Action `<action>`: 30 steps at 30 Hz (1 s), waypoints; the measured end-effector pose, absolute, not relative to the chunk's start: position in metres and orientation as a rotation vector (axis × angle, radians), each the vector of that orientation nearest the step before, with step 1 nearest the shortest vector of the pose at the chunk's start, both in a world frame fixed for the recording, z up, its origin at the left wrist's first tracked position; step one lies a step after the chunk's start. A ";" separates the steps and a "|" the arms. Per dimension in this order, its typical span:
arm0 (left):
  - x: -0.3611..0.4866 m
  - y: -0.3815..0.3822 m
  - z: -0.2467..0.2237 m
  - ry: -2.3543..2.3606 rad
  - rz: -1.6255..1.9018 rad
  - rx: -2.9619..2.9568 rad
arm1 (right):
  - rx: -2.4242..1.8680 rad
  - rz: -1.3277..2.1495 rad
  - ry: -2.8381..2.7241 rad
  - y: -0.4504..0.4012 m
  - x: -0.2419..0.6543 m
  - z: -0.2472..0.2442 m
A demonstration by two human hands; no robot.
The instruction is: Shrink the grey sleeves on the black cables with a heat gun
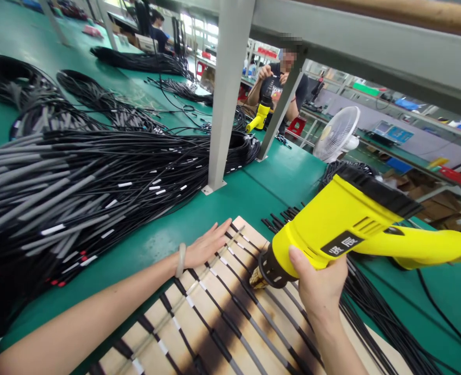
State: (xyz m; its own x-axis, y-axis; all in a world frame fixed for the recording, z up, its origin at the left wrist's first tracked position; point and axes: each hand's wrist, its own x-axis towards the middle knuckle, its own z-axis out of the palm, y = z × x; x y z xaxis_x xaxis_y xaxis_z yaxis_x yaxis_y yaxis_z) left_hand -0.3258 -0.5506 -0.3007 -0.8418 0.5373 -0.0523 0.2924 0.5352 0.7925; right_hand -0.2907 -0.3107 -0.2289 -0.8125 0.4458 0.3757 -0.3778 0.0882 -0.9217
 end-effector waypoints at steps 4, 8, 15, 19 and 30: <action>-0.327 -0.550 -0.300 2.490 1.163 0.703 | -0.060 1.749 -1.785 -0.312 -0.289 -0.232; -0.327 -0.550 -0.301 2.489 1.165 0.709 | -0.065 1.743 -1.808 -0.313 -0.290 -0.232; -0.325 -0.550 -0.299 2.481 1.154 0.696 | -0.094 1.751 -1.816 -0.315 -0.287 -0.229; -0.324 -0.549 -0.297 2.478 1.153 0.676 | -0.114 1.730 -1.811 -0.315 -0.282 -0.228; -0.325 -0.549 -0.302 2.488 1.176 0.674 | -0.093 1.739 -1.770 -0.322 -0.273 -0.223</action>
State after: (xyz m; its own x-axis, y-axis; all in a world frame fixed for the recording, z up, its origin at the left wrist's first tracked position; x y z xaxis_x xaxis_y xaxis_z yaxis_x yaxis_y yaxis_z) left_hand -0.3246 -0.5491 -0.3023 -0.8425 0.5337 -0.0733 0.2821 0.5530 0.7840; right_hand -0.2732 -0.3219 -0.2227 -0.7883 0.4767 0.3890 -0.3807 0.1188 -0.9170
